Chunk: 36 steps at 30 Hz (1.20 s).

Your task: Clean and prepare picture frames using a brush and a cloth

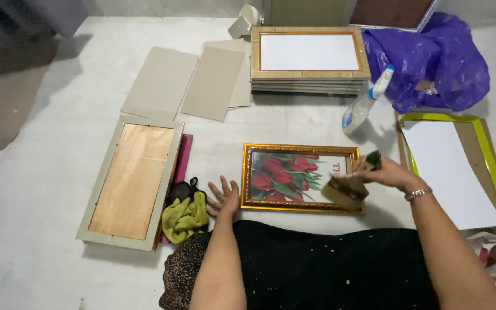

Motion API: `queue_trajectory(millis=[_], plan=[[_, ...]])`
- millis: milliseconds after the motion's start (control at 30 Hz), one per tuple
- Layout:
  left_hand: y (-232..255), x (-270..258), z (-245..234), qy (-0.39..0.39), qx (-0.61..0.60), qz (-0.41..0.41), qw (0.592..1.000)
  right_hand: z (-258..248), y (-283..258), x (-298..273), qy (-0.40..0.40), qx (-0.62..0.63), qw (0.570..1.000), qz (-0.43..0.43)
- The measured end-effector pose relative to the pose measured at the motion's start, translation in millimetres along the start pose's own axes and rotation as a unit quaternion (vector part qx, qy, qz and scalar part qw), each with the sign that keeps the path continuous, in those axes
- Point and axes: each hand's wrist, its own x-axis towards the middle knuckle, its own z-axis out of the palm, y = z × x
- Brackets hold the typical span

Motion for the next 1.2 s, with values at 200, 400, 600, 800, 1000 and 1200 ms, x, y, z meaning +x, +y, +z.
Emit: queue_trajectory(millis=[200,400,600,800,1000,1200], plan=[[10,-28,-17,-0.015,-0.011,0.001,1.0,-20,37,61,0.29,-0.245,0.919,-0.105],[8,-21,-14,-0.019,-0.011,0.0,1.0,62,-52,40,-0.106,0.023,0.994,0.014],[2,-10,-8,-0.015,-0.009,0.015,1.0,39,-9,86,0.099,-0.07,0.991,-0.048],[4,-11,-8,-0.018,-0.006,0.008,1.0,48,-24,91,0.158,-0.1,0.978,-0.096],[5,-11,-8,-0.017,-0.002,0.001,1.0,124,-44,94,-0.118,0.068,0.99,-0.03],[9,-24,-16,-0.022,0.008,-0.003,1.0,80,-54,132,0.211,-0.18,0.956,-0.09]])
